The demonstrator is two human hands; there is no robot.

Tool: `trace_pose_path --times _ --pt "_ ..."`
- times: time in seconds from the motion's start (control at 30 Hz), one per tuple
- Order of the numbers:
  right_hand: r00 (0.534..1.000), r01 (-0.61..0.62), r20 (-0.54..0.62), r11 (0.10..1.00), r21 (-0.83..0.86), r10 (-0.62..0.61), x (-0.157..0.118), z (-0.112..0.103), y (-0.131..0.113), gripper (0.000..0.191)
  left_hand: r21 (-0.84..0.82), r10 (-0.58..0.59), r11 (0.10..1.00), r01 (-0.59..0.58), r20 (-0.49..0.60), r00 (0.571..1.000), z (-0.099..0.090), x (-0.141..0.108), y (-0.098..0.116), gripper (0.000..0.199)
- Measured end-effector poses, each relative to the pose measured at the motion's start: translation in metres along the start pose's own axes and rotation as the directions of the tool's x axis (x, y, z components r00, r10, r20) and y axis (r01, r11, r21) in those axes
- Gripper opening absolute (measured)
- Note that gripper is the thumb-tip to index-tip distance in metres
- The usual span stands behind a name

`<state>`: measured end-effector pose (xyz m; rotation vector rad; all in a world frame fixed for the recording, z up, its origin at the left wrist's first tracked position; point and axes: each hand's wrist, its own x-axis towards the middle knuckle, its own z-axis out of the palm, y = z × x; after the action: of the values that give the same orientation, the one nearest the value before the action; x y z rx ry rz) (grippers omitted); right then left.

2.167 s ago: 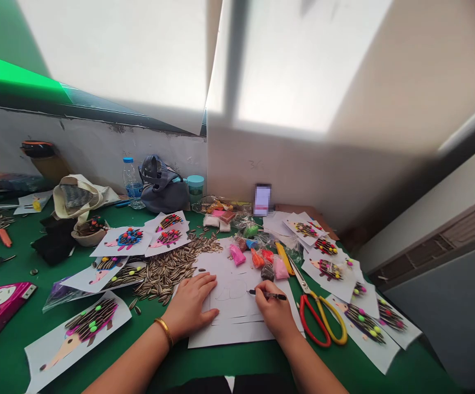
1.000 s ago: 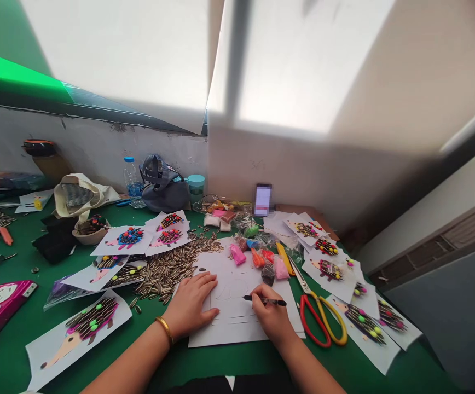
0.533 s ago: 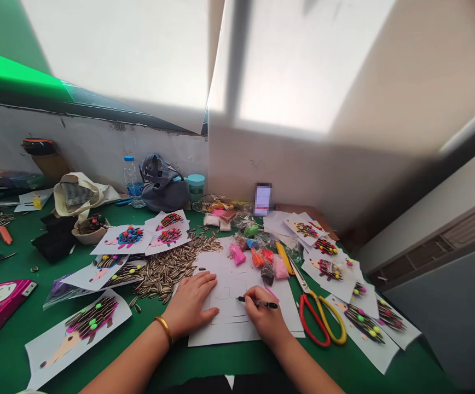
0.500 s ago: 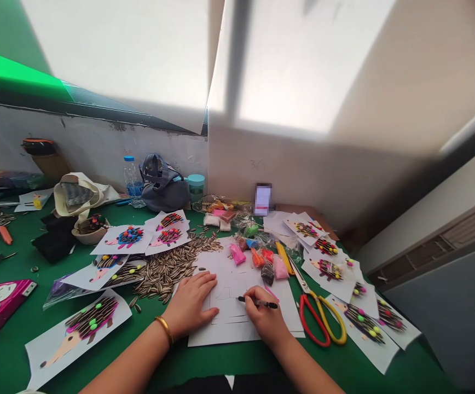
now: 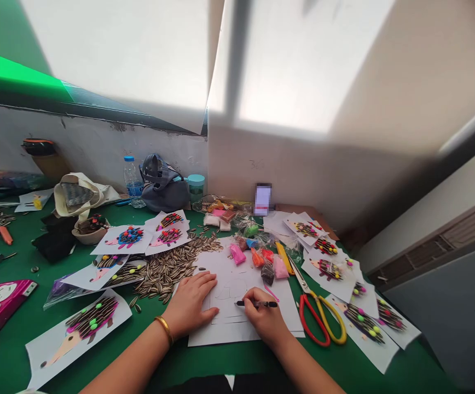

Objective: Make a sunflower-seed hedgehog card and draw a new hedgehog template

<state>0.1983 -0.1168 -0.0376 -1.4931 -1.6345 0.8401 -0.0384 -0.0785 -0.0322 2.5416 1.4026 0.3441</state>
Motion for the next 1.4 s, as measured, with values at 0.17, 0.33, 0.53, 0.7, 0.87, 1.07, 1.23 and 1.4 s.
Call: trace_pose_path --times 0.17,0.33,0.53,0.7,0.87,1.07,1.23,1.4 --pt "1.0 -0.001 -0.009 1.0 -0.007 0.001 0.0007 0.0006 0.0012 0.014 -0.002 -0.001 1.0 0.001 -0.002 1.0 0.0003 -0.0003 -0.0006 0.062" --pt "1.0 0.007 -0.025 1.0 -0.005 -0.007 0.0004 0.0 0.0017 0.014 -0.003 -0.003 1.0 0.003 0.005 1.0 -0.0009 -0.0007 0.0008 0.063" --pt "1.0 0.009 -0.03 1.0 -0.007 -0.009 0.0004 -0.0011 0.0005 0.015 -0.014 -0.006 1.0 0.006 0.004 1.0 -0.0019 -0.001 0.0014 0.063" --pt "0.999 0.004 -0.036 1.0 -0.011 -0.004 0.0014 -0.0005 0.0036 0.015 -0.02 -0.002 1.0 0.002 -0.008 1.0 0.0002 -0.0009 0.0 0.063" --pt "0.998 0.0 -0.063 1.0 0.001 0.0 0.0013 -0.0017 0.003 0.015 -0.021 0.002 1.0 -0.002 -0.003 1.0 0.0018 -0.0008 -0.0016 0.064" --pt "0.997 -0.001 -0.075 1.0 -0.002 0.001 0.0018 -0.0023 -0.0004 0.015 -0.007 0.004 1.0 -0.004 0.006 1.0 0.001 -0.0006 -0.0014 0.064" --pt "0.997 0.022 -0.069 1.0 -0.011 -0.022 0.0024 -0.0024 0.0005 0.015 -0.009 0.001 1.0 -0.001 0.002 1.0 0.0013 -0.0006 -0.0012 0.063" --pt "0.998 0.022 -0.061 1.0 -0.012 -0.023 0.0014 -0.0016 0.0031 0.015 -0.028 0.005 1.0 -0.006 -0.016 1.0 0.0021 -0.001 -0.0017 0.063"
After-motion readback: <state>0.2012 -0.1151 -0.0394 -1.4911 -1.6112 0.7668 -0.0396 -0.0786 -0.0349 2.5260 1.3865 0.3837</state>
